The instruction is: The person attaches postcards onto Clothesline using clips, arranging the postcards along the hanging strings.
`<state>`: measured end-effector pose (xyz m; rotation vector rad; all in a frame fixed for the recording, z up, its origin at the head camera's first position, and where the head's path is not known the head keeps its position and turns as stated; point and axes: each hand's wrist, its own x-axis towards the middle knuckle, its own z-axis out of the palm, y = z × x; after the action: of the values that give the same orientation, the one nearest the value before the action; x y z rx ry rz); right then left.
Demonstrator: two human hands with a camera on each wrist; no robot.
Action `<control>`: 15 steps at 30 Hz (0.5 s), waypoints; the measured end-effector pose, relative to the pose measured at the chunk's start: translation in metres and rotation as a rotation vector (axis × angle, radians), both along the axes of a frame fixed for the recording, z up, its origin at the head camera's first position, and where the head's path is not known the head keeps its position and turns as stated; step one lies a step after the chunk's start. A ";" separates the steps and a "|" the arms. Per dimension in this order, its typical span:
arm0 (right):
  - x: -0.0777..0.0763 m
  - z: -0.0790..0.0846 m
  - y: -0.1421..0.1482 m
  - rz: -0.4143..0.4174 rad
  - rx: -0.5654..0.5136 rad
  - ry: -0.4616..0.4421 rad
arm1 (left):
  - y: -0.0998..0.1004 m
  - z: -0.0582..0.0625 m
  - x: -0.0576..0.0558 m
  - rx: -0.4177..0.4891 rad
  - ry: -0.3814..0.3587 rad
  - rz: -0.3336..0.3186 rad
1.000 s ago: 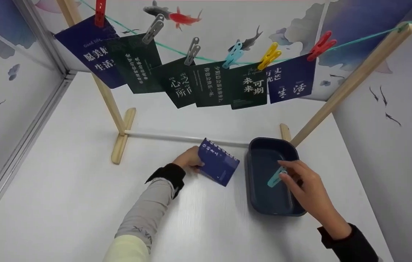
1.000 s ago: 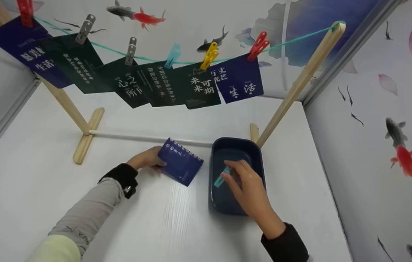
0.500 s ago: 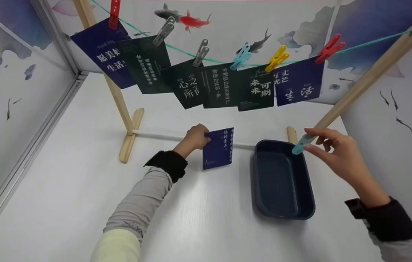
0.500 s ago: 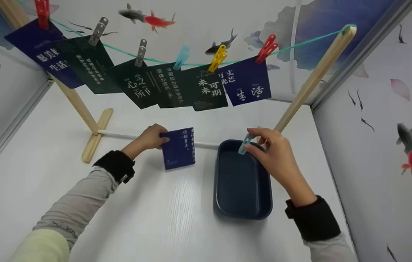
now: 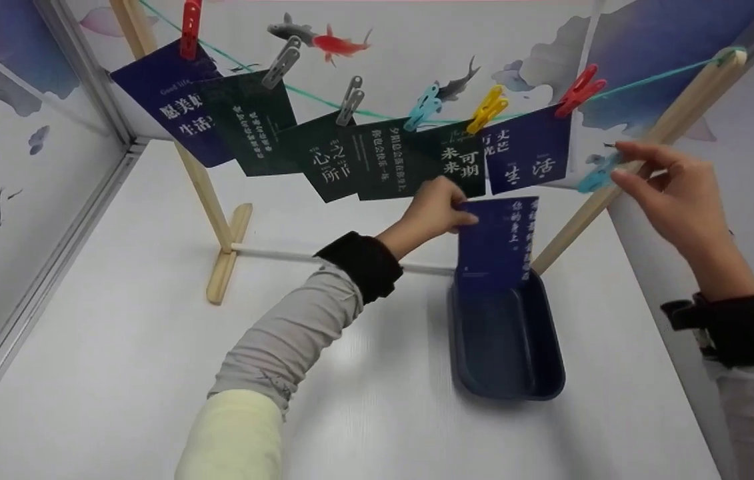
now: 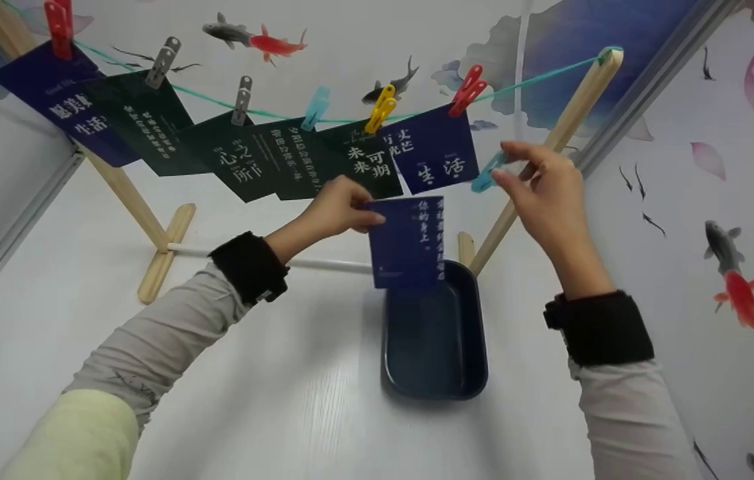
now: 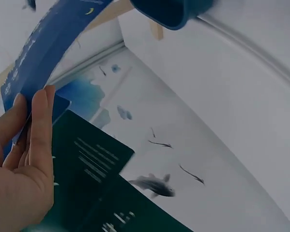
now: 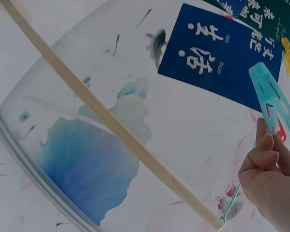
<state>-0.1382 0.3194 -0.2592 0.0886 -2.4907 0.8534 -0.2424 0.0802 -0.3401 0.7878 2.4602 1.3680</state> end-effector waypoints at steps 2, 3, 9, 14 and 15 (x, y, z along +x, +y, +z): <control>-0.008 0.012 0.000 -0.030 -0.011 0.039 | 0.016 0.008 0.000 0.024 0.042 0.037; -0.011 0.019 -0.001 -0.048 -0.025 0.060 | 0.024 0.012 0.001 0.022 0.065 0.061; -0.034 0.053 -0.004 -0.219 -0.038 0.171 | 0.066 0.043 0.002 0.011 0.157 0.178; -0.046 0.071 0.002 -0.320 0.008 0.168 | 0.088 0.072 0.000 -0.046 0.178 0.231; -0.046 0.072 0.005 -0.335 0.009 0.165 | 0.091 0.077 0.000 -0.056 0.174 0.237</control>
<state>-0.1847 0.3247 -0.1869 -0.2398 -2.2677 0.6649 -0.2429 0.1713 -0.2633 0.6446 2.7905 1.3503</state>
